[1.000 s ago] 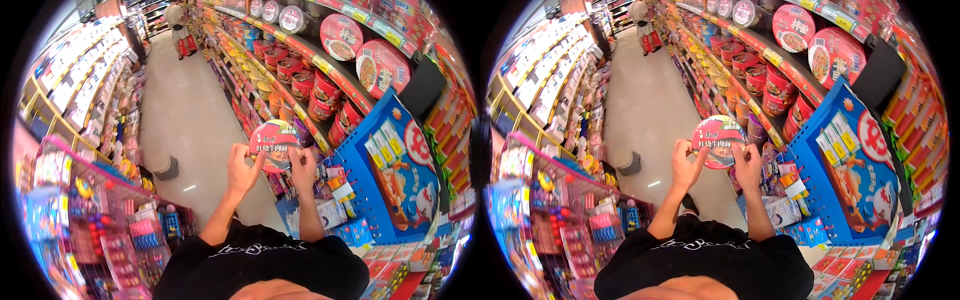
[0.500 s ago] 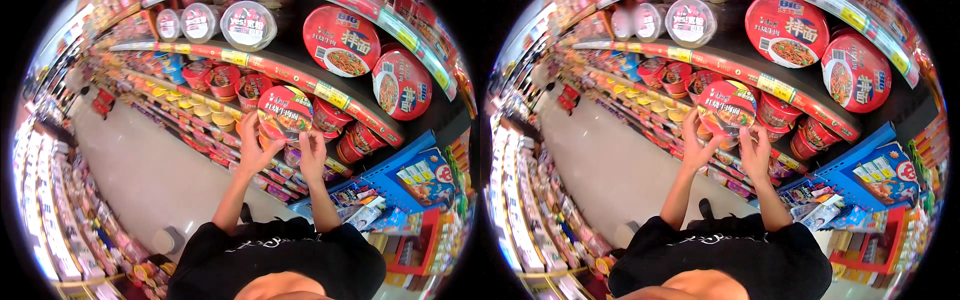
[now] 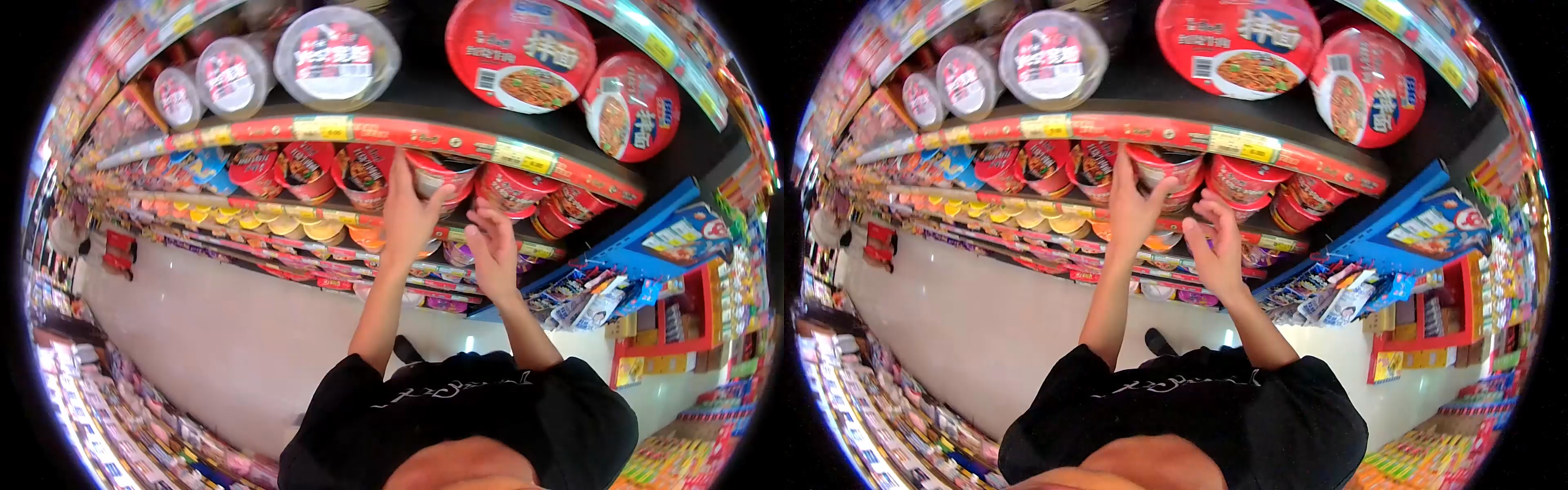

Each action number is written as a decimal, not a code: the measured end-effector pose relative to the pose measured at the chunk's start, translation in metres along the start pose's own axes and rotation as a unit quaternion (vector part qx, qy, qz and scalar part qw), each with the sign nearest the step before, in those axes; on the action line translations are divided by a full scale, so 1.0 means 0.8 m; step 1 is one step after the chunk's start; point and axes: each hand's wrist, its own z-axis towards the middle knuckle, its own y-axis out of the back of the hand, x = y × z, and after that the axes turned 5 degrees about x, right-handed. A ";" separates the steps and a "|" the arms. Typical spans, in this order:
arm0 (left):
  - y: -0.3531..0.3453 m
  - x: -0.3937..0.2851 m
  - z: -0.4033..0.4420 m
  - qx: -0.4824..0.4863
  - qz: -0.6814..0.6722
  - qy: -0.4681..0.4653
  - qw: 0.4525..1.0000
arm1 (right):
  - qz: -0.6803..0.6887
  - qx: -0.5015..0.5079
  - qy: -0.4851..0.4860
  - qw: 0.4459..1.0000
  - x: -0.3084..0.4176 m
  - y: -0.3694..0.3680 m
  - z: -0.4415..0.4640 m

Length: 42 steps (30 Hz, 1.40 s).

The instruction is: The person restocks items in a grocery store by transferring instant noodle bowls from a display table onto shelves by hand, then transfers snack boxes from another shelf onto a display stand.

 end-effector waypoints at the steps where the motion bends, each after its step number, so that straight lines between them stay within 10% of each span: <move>1: -0.005 0.005 0.002 -0.004 0.026 -0.012 1.000 | -0.006 0.026 -0.021 0.999 -0.003 0.010 -0.010; 11: -0.165 -0.087 -0.164 -0.187 -0.159 -0.125 0.961 | -0.163 0.190 -0.075 0.965 0.109 0.213 -0.132; 15: -0.283 -0.174 -0.265 0.000 -0.208 -0.285 0.935 | -0.156 0.169 -0.089 0.969 0.155 0.347 -0.226; 23: -0.518 -0.324 -0.442 0.366 -0.355 -0.143 0.848 | -0.298 -0.042 -0.120 0.946 0.257 0.564 -0.453; 28: -0.633 -0.427 -0.499 0.492 -0.335 -0.224 0.772 | -0.306 -0.164 -0.125 0.930 0.303 0.668 -0.547; 33: -0.742 -0.489 -0.565 0.664 -0.368 -0.046 0.650 | -0.259 -0.208 -0.132 0.934 0.328 0.760 -0.606; 42: -1.042 -0.615 -0.755 0.738 -0.293 -0.029 0.608 | -0.434 -0.232 -0.245 0.835 0.381 1.063 -0.741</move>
